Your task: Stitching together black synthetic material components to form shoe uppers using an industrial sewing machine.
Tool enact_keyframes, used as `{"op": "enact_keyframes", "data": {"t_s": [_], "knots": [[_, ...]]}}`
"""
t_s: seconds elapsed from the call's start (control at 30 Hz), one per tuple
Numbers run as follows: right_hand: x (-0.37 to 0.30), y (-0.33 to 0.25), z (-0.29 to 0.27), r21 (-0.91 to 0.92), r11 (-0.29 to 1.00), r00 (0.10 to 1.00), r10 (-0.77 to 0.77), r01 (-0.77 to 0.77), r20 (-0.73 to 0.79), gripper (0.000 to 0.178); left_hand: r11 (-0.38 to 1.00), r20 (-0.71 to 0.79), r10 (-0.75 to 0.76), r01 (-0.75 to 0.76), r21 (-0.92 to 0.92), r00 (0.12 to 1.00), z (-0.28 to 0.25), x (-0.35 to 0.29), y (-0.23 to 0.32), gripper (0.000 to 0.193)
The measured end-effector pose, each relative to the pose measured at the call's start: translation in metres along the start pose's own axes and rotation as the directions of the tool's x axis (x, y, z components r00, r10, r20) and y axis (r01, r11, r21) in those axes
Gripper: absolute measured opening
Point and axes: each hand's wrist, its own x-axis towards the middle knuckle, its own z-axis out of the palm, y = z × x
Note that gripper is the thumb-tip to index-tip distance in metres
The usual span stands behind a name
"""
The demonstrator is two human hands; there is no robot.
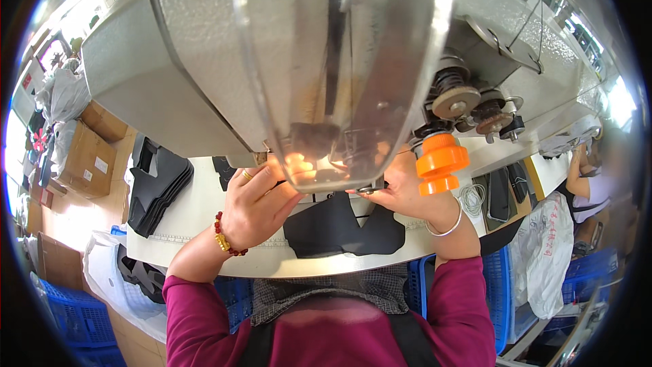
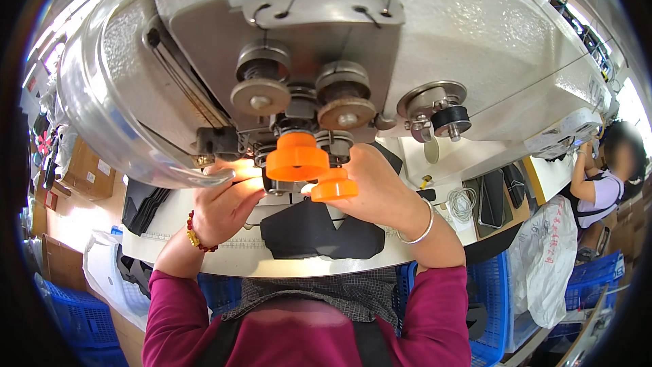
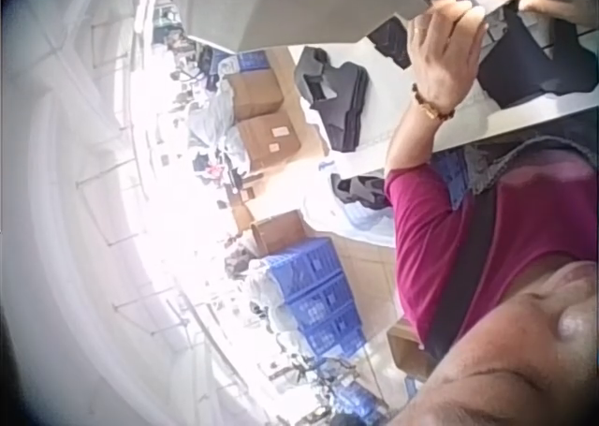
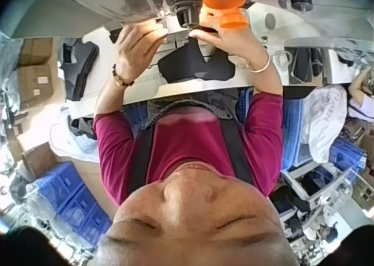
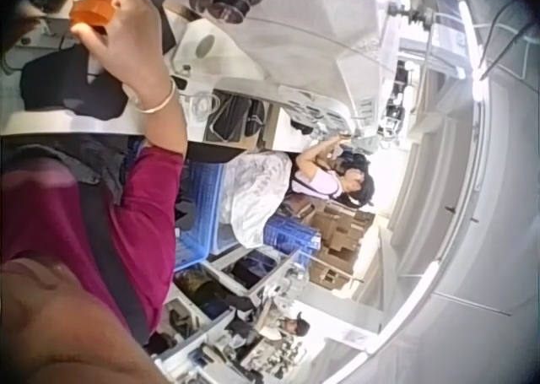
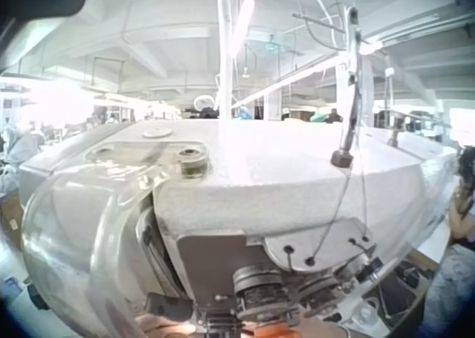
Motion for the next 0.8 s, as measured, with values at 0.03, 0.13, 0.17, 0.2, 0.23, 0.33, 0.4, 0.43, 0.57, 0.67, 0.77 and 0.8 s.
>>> {"op": "enact_keyframes", "data": {"t_s": [0.03,0.13,0.17,0.2,0.23,0.33,0.4,0.43,0.57,0.67,0.77,0.8], "knots": [[0.0,0.0,-0.001,0.001,1.0,1.0,-0.001,0.001,0.001,0.015,0.999,0.002,0.037,-0.037,-0.014,0.999,0.001,0.0,-0.002,0.028],[-0.002,0.0,-0.007,0.024,0.999,0.998,0.027,-0.029,0.064,0.015,0.998,-0.017,0.057,-0.058,-0.031,0.998,0.002,0.0,0.0,0.029],[-0.003,0.002,-0.01,0.071,0.997,0.998,0.035,-0.039,0.057,0.016,0.998,-0.038,0.043,-0.044,-0.034,0.998,0.003,0.001,0.002,0.028],[-0.003,0.002,-0.012,0.118,0.992,0.998,0.044,-0.049,0.051,0.016,0.998,-0.039,0.043,-0.044,-0.035,0.998,0.005,0.001,0.001,0.028],[-0.001,0.0,-0.013,0.118,0.992,0.998,0.042,-0.048,0.052,0.016,0.998,-0.063,0.052,-0.054,-0.034,0.997,0.007,0.001,0.001,0.026],[0.001,-0.005,-0.015,0.12,0.991,0.997,0.058,-0.051,-0.051,0.02,0.999,-0.09,0.045,-0.047,-0.013,0.995,0.009,-0.002,0.001,0.024],[-0.003,-0.002,-0.016,-0.014,0.989,0.984,0.145,-0.145,0.108,0.023,0.999,-0.096,0.033,-0.032,0.003,0.995,0.01,-0.006,0.003,0.023],[-0.003,-0.003,-0.017,-0.014,0.99,0.984,0.142,-0.142,0.109,0.023,1.0,-0.075,0.013,-0.014,-0.011,0.997,0.01,-0.009,0.003,0.023],[-0.002,-0.005,-0.02,0.02,0.989,0.988,0.147,-0.148,0.054,0.033,1.0,-0.046,0.004,-0.004,-0.01,0.999,0.01,-0.013,-0.001,0.022],[-0.005,-0.003,-0.015,0.231,0.943,0.97,0.241,-0.241,0.027,0.044,0.993,-0.117,0.109,-0.104,0.051,0.987,0.015,-0.009,-0.007,0.024],[-0.005,0.002,-0.006,0.413,0.857,0.94,0.341,-0.309,-0.005,0.051,0.997,-0.011,0.009,-0.008,0.078,1.0,0.013,-0.02,-0.007,0.02],[-0.005,0.004,-0.003,0.419,0.866,0.943,0.328,-0.275,-0.06,0.051,0.996,-0.009,0.008,-0.007,0.084,1.0,0.013,-0.023,-0.01,0.02]]}}
